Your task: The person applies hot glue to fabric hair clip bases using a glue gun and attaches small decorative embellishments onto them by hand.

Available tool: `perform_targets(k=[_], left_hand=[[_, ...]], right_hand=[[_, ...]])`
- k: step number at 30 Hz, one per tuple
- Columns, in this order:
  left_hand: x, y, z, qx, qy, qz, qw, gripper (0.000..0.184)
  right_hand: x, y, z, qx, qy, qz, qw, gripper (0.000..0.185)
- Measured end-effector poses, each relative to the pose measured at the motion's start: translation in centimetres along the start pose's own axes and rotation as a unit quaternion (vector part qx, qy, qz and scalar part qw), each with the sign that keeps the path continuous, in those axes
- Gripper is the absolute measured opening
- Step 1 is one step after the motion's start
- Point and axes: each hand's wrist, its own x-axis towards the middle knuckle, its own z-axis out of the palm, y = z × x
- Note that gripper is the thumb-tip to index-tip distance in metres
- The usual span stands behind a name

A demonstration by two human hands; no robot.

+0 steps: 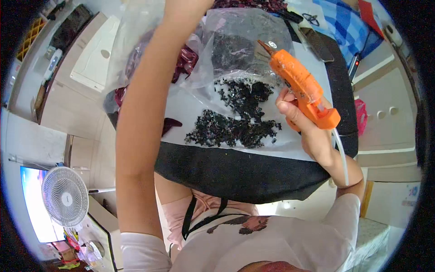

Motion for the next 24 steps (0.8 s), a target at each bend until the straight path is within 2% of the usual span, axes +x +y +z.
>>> perform_targets(k=[1, 3, 4, 6, 7, 10, 12, 14, 15, 18, 19, 21, 24], left_hand=[[-1.4, 1.1, -2.7, -0.075, -0.127, 0.003, 0.989, 0.035], [-6.4, 3.5, -3.7, -0.160, -0.120, -0.040, 0.979, 0.026], [-9.7, 3.9, -1.7, -0.163, 0.014, -0.088, 0.983, 0.014], [-14.0, 5.4, -2.9, -0.181, 0.044, -0.151, 0.971, 0.006], [-16.0, 5.6, -3.3, -0.207, 0.026, -0.196, 0.958, 0.007], [-20.6, 6.2, -3.6, -0.230, -0.060, -0.290, 0.927, 0.007], [-21.7, 6.6, -2.8, -0.172, -0.123, -0.201, 0.956, 0.007], [-22.4, 6.7, -1.7, -0.153, -0.166, -0.159, 0.961, 0.011], [-22.4, 6.5, -1.3, -0.127, -0.203, -0.108, 0.965, 0.009], [-21.9, 6.3, 0.6, -0.062, -0.174, 0.011, 0.983, 0.015], [-21.6, 6.1, 0.6, -0.059, -0.224, 0.003, 0.973, 0.021], [-20.7, 5.9, 1.3, -0.043, -0.236, 0.022, 0.971, 0.019], [-20.0, 5.2, 2.2, -0.009, -0.291, 0.022, 0.956, 0.020]], right_hand=[[-0.1, 0.1, -0.1, 0.001, 0.012, 0.000, 1.000, 0.018], [0.1, 0.5, -0.7, -0.004, 0.033, 0.008, 0.999, 0.019], [0.1, 0.9, -0.9, -0.021, 0.032, -0.022, 0.999, 0.019], [0.3, 1.8, -1.1, -0.051, 0.022, -0.084, 0.995, 0.019], [-0.1, 0.8, -0.6, -0.035, 0.027, -0.046, 0.998, 0.021], [0.2, 1.7, -0.5, -0.060, -0.027, -0.151, 0.986, 0.034], [0.0, 1.6, -0.3, -0.096, -0.021, -0.147, 0.984, 0.037], [-0.2, 1.5, -0.5, -0.137, -0.053, -0.161, 0.976, 0.037], [-0.4, 1.4, -0.4, -0.127, -0.042, -0.149, 0.980, 0.033], [-0.7, 0.9, -0.3, -0.174, -0.040, -0.118, 0.977, 0.027], [-0.6, 1.1, -0.5, -0.194, -0.035, -0.117, 0.973, 0.026], [-0.3, 1.7, -0.9, -0.233, -0.025, -0.112, 0.966, 0.023], [-0.1, 1.3, -0.4, -0.148, -0.004, -0.077, 0.986, 0.023]])
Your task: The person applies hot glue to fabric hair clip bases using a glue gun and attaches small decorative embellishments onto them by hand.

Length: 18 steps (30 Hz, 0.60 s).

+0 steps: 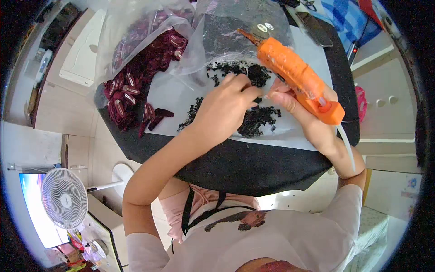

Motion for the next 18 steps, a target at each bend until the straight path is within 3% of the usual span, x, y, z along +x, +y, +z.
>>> perform_targets(k=[3, 18], left_hand=[[0.15, -0.47, 0.83, -0.009, -0.024, -0.008, 1.000, 0.024], [0.24, -0.33, 0.99, -0.045, 0.064, 0.007, 0.997, 0.031]], right_hand=[[0.01, -0.27, 0.15, 0.048, 0.001, 0.044, 0.998, 0.023], [0.01, 0.18, 0.21, 0.024, -0.009, 0.021, 0.999, 0.025]])
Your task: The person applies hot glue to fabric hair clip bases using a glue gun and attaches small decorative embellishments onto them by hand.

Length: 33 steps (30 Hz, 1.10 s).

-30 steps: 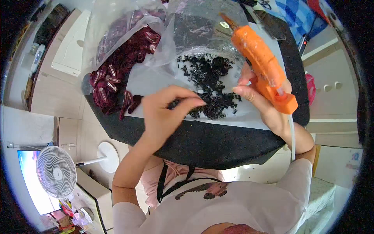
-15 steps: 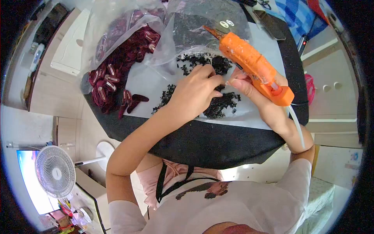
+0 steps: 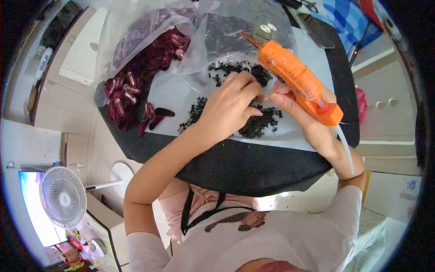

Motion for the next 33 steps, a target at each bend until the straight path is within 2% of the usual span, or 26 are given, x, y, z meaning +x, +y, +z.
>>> perform_targets(k=[7, 10, 16, 19, 22, 23, 25, 28, 29, 33], left_hand=[[-0.3, -0.6, 0.1, -0.031, -0.032, 0.039, 0.998, 0.022], [-0.4, -0.5, 0.2, -0.042, -0.025, -0.014, 0.999, 0.021], [-0.4, -0.4, 0.4, 0.040, -0.035, 0.059, 0.997, 0.023], [-0.2, 0.1, 0.4, -0.010, 0.020, 0.023, 0.999, 0.021], [-0.1, 0.0, -0.8, -0.091, 0.002, -0.040, 0.995, 0.021], [-0.2, 0.3, -1.4, -0.171, -0.010, -0.109, 0.979, 0.021], [-0.9, 1.5, -2.5, -0.324, -0.033, -0.242, 0.914, 0.022], [-2.4, 3.2, -3.2, -0.233, 0.051, -0.189, 0.952, 0.019], [-2.8, 3.8, -3.0, -0.246, 0.086, -0.207, 0.943, 0.022], [-4.5, 4.4, -2.2, -0.142, 0.159, -0.160, 0.964, 0.025]], right_hand=[[0.0, 0.1, -0.1, -0.006, -0.012, -0.002, 1.000, 0.024], [0.0, 0.1, -0.1, 0.001, -0.013, -0.003, 1.000, 0.024], [0.0, -0.2, -0.1, -0.022, -0.019, -0.001, 1.000, 0.025], [0.0, -0.1, -0.1, -0.009, -0.023, 0.002, 1.000, 0.026], [0.0, -0.3, -0.1, 0.008, -0.020, 0.015, 1.000, 0.026], [-0.1, -0.5, 0.0, 0.013, -0.017, 0.021, 1.000, 0.026], [-0.1, -0.5, 0.1, 0.018, -0.012, 0.030, 0.999, 0.027], [-0.1, -0.1, 0.3, 0.005, -0.013, 0.025, 1.000, 0.026], [-0.2, 0.0, 0.4, -0.009, -0.019, 0.014, 1.000, 0.025], [-0.2, -0.2, 0.6, -0.042, -0.069, -0.009, 0.997, 0.021]])
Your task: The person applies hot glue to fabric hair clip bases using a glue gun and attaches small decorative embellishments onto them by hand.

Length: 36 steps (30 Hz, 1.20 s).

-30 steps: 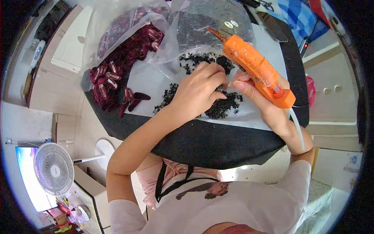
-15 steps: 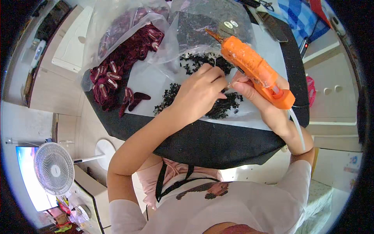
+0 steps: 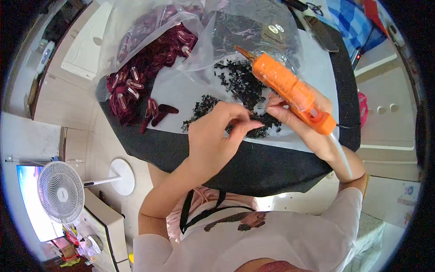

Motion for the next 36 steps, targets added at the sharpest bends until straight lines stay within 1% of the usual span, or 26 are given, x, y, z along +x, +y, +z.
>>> perform_targets(k=[3, 6, 9, 12, 15, 18, 24, 27, 30, 33, 35, 36], left_hand=[[-0.3, -0.2, 0.3, 0.076, 0.080, 0.117, 0.987, 0.026], [-0.4, -0.5, 0.2, 0.112, 0.047, 0.173, 0.977, 0.027], [-0.6, -0.7, 0.5, 0.135, 0.022, 0.197, 0.971, 0.027], [-0.5, -0.6, 0.8, 0.149, 0.054, 0.231, 0.960, 0.025], [-0.8, -0.5, 0.7, 0.163, 0.046, 0.233, 0.958, 0.020], [-1.1, -0.6, 0.6, 0.190, 0.029, 0.225, 0.955, 0.015], [-0.8, -1.3, 1.2, 0.222, 0.070, 0.308, 0.922, 0.011], [-0.9, -1.5, 1.1, 0.223, 0.064, 0.319, 0.919, 0.011], [-0.9, -1.4, 0.9, 0.220, 0.057, 0.314, 0.922, 0.010], [-1.0, -1.8, 1.3, 0.198, 0.066, 0.303, 0.930, 0.011], [-1.3, -1.0, 0.5, 0.225, 0.012, 0.252, 0.941, 0.015], [-1.3, -0.7, 0.4, 0.220, 0.014, 0.229, 0.948, 0.017]], right_hand=[[-0.1, 0.3, 0.4, 0.025, -0.003, -0.029, 0.999, 0.020], [-0.1, 0.5, 0.5, 0.010, -0.024, -0.071, 0.997, 0.022], [0.2, 1.2, 0.5, -0.048, -0.030, -0.164, 0.985, 0.026], [0.5, 2.1, 0.1, -0.060, -0.066, -0.221, 0.971, 0.030], [0.4, 2.2, 0.4, -0.071, -0.059, -0.227, 0.970, 0.027], [0.2, 2.0, 0.3, -0.077, -0.073, -0.207, 0.973, 0.028], [0.1, 2.2, 0.4, -0.098, -0.077, -0.176, 0.976, 0.027], [0.1, 2.0, 0.6, -0.132, -0.084, -0.154, 0.976, 0.028], [-0.1, 2.0, 0.5, -0.128, -0.086, -0.144, 0.978, 0.029], [-0.3, 1.9, 0.4, -0.125, -0.079, -0.158, 0.976, 0.030], [-0.3, 1.8, -0.2, -0.141, -0.081, -0.174, 0.971, 0.029], [-0.3, 1.7, -0.4, -0.148, -0.082, -0.182, 0.968, 0.029]])
